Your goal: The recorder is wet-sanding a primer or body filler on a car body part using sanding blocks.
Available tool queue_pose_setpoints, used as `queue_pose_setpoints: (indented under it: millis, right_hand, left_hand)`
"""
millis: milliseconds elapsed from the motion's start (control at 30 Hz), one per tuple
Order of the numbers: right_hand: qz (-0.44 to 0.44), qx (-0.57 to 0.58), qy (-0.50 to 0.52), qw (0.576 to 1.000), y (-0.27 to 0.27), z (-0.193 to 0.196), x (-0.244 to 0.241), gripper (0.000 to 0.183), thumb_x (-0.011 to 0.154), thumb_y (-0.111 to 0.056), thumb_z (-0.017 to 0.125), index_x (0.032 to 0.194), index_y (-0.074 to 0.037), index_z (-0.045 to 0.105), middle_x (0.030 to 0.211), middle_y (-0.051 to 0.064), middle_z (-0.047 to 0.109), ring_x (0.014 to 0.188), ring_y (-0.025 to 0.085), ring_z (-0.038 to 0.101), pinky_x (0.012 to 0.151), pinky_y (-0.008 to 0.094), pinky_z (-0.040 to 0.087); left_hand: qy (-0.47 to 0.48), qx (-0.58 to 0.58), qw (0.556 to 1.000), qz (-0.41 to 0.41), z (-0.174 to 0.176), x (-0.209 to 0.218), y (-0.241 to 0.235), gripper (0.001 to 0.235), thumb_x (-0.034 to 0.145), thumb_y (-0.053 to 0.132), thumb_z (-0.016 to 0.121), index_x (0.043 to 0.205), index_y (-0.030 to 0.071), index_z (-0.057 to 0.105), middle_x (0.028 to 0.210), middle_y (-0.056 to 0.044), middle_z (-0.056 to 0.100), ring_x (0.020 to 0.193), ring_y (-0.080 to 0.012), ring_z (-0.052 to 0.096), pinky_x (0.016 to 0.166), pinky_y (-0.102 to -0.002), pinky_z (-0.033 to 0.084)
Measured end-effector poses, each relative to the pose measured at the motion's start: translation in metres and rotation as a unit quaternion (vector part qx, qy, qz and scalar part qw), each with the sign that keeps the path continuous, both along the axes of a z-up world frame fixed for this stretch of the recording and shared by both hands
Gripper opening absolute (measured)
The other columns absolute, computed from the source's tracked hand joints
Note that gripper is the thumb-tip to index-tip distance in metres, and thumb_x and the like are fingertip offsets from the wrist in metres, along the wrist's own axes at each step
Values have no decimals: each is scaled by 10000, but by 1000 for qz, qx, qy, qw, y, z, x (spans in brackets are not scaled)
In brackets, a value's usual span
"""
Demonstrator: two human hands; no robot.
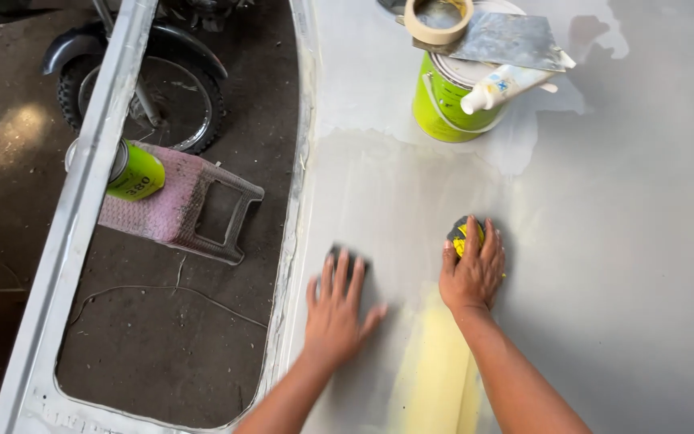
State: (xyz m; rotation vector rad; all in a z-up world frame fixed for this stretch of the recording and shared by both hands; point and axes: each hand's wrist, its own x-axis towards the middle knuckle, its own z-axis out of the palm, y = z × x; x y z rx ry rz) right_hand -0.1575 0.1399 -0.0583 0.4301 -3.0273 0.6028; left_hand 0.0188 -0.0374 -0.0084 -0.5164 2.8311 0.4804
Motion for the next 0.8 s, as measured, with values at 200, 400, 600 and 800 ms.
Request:
queue_pose_setpoints:
  millis: [200, 400, 600, 800]
  right_hand:
    - [-12, 2, 10, 1000, -2, 5, 1, 683, 1011, -407, 553, 1608, -187, 302, 1643, 174, 263, 1508, 428, 251, 1224, 578, 207]
    - [-9, 0, 24, 1000, -3, 4, -2, 669, 1026, -406, 547, 1606, -182, 301, 1638, 170, 280, 1514, 421, 267, 1232, 576, 220]
    - [-13, 10, 26, 1000, 0, -4, 2, 676, 1022, -411, 549, 1606, -180, 297, 1635, 171, 276, 1509, 417, 267, 1225, 571, 222]
    - [-11, 11, 18, 1000, -2, 0, 2, 687, 1016, -410, 558, 1607, -180, 294, 1634, 168, 279, 1506, 413, 272, 1221, 570, 228]
  left_hand:
    - [-70, 25, 997, 22, 5, -59, -52, 907, 937, 753, 367, 1625, 210, 136, 1704, -95, 21, 1561, -308, 14, 1204, -607, 45]
    - [26, 7, 996, 80, -28, -158, -106, 892, 950, 736, 389, 1630, 196, 186, 1712, -100, 82, 1572, -319, 77, 1226, -596, 103]
    - [-39, -2, 999, 15, -5, 8, -29, 955, 909, 758, 427, 1610, 167, 163, 1688, -144, 56, 1542, -354, 50, 1177, -620, 91]
    - [-31, -5, 998, 53, -5, -77, -78, 933, 928, 757, 406, 1649, 207, 183, 1729, -100, 61, 1589, -309, 53, 1248, -599, 85]
